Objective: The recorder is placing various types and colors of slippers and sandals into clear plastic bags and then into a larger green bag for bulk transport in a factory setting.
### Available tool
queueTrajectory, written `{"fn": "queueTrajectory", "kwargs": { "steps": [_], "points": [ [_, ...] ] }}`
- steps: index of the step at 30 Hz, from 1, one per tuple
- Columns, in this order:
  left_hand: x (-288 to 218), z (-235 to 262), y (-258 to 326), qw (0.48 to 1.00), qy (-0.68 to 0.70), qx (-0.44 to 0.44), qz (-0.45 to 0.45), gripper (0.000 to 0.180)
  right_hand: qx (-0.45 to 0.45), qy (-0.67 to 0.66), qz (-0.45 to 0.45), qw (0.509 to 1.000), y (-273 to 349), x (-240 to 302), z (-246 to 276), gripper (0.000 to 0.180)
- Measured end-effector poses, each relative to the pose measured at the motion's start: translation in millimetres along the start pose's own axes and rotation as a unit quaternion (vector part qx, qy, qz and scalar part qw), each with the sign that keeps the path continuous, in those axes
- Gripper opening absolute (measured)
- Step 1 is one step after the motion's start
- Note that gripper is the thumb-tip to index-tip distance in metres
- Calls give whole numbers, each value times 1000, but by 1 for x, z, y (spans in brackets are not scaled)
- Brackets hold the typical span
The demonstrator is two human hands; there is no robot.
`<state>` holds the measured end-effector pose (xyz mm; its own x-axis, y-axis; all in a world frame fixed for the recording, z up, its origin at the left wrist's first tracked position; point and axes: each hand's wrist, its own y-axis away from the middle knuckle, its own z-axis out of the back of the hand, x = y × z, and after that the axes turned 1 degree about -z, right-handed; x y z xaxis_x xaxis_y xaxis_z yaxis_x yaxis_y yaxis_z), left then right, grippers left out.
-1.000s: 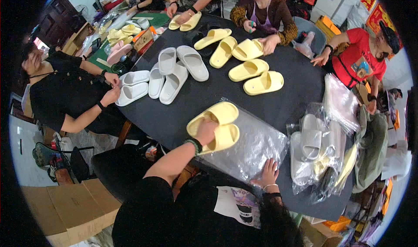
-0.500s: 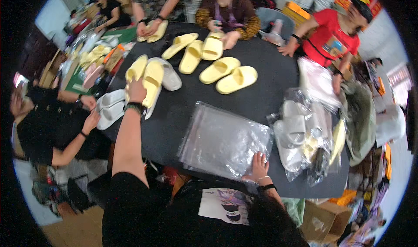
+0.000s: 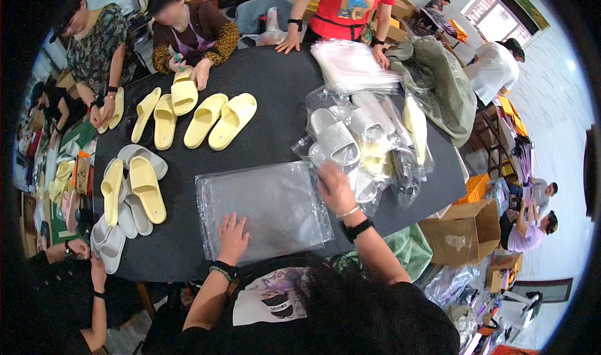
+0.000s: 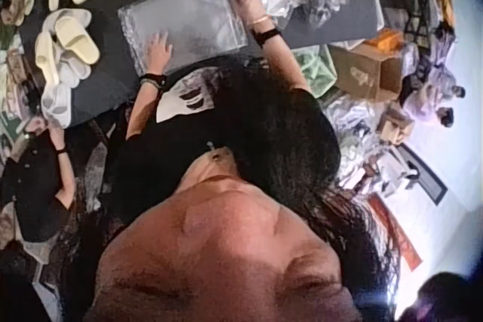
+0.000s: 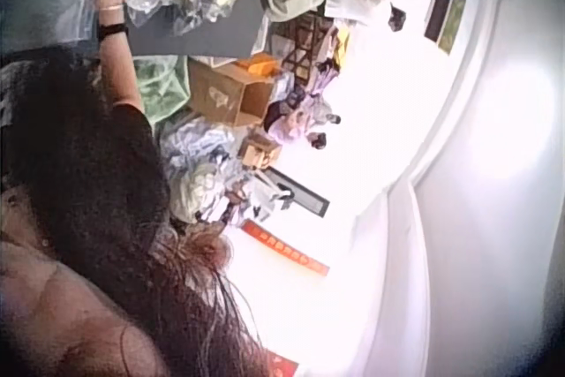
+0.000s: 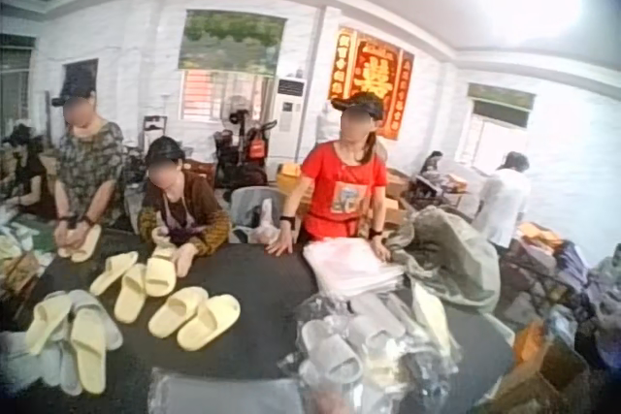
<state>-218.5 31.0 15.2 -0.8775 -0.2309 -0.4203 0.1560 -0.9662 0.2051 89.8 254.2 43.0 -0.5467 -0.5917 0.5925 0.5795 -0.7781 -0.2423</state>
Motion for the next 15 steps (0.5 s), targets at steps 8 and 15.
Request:
{"fn": "queueTrajectory", "kwargs": {
  "steps": [8,15],
  "points": [
    [0,-8,8,1000,-11,19,-6,53,-115,354,-301,878,-57,-6,90,107],
    [-2,-13,14,1000,2,10,12,53,-178,232,-154,944,-51,-90,86,23]
  ]
}}
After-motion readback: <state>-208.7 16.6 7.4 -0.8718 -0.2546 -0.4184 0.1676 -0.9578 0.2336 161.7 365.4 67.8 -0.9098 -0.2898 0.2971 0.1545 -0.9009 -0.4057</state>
